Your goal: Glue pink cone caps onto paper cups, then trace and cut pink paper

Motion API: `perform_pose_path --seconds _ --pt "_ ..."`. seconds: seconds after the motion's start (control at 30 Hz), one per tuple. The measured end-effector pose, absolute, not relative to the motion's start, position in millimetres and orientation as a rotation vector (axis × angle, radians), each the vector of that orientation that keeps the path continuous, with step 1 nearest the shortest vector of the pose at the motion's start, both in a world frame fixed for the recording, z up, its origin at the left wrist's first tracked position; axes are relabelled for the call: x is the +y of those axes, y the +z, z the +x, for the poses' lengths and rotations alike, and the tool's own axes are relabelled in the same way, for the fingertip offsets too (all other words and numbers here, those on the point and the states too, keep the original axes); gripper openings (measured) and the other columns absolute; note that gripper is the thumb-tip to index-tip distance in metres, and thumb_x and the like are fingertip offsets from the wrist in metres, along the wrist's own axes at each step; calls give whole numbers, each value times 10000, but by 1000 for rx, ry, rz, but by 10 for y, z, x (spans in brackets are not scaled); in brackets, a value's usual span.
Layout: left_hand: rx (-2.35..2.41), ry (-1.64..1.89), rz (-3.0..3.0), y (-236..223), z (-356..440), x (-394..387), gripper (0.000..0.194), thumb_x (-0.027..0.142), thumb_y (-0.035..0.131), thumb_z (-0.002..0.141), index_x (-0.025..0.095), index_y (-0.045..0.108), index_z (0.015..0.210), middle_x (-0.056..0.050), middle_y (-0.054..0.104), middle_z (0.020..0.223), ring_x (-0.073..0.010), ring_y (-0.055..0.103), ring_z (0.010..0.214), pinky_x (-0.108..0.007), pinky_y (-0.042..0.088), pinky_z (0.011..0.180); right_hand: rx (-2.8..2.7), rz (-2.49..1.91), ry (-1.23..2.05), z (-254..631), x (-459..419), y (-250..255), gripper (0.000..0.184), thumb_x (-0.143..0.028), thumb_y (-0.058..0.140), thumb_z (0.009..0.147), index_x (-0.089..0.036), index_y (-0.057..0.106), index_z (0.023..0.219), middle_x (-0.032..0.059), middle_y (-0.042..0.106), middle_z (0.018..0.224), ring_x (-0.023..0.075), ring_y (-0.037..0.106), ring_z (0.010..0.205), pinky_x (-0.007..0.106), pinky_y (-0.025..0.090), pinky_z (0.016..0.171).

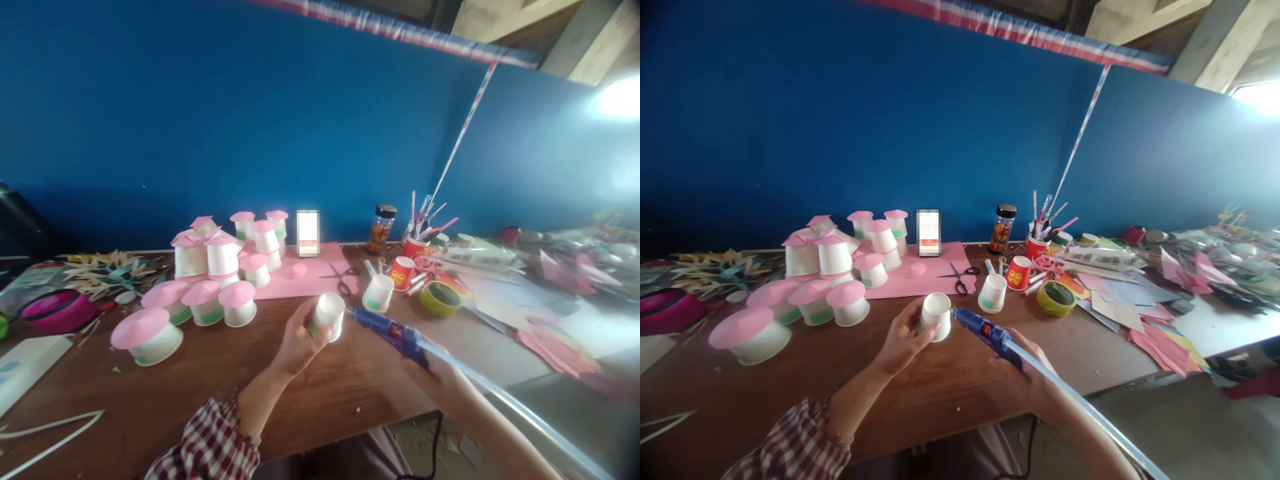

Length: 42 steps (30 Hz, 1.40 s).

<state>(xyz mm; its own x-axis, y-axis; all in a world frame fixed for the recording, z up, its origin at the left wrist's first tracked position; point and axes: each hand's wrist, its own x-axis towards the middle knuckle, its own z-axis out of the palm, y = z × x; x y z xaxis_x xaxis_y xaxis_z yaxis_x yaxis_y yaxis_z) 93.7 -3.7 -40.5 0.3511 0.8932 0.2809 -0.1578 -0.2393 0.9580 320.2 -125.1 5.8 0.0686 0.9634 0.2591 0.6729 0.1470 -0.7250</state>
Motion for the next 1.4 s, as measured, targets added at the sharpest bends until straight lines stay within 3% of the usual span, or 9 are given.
perform_pose_path --seconds 0.13,0.27,0.63,1.4 --pt "712 1160 1484 -405 939 -37 478 250 689 737 166 553 1188 -107 632 1145 -240 591 1035 -369 486 895 -1711 -1675 447 3208 -1231 59 319 -334 554 778 -201 595 1065 29 686 759 197 627 636 267 492 567" --pt "727 1162 1488 -373 943 -55 472 252 693 730 163 560 1174 -107 637 1135 -241 594 1029 -376 484 901 -1777 -1687 424 3254 -1183 -9 319 -305 588 741 -209 620 1044 25 709 757 190 640 608 251 490 544" --pt "751 1157 1513 -351 945 -56 485 262 696 719 157 579 1177 -112 647 1139 -250 602 1030 -370 488 901 -1961 -1539 345 3223 -1233 70 295 -293 531 842 -190 565 1117 73 708 916 205 663 756 266 508 675" --pt "748 1189 1528 -356 946 -50 462 248 689 732 163 577 1173 -104 646 1139 -244 592 1036 -361 477 898 -2104 -1461 296 3240 -1262 71 309 -254 538 854 -197 485 1153 79 681 940 195 649 786 281 498 730"
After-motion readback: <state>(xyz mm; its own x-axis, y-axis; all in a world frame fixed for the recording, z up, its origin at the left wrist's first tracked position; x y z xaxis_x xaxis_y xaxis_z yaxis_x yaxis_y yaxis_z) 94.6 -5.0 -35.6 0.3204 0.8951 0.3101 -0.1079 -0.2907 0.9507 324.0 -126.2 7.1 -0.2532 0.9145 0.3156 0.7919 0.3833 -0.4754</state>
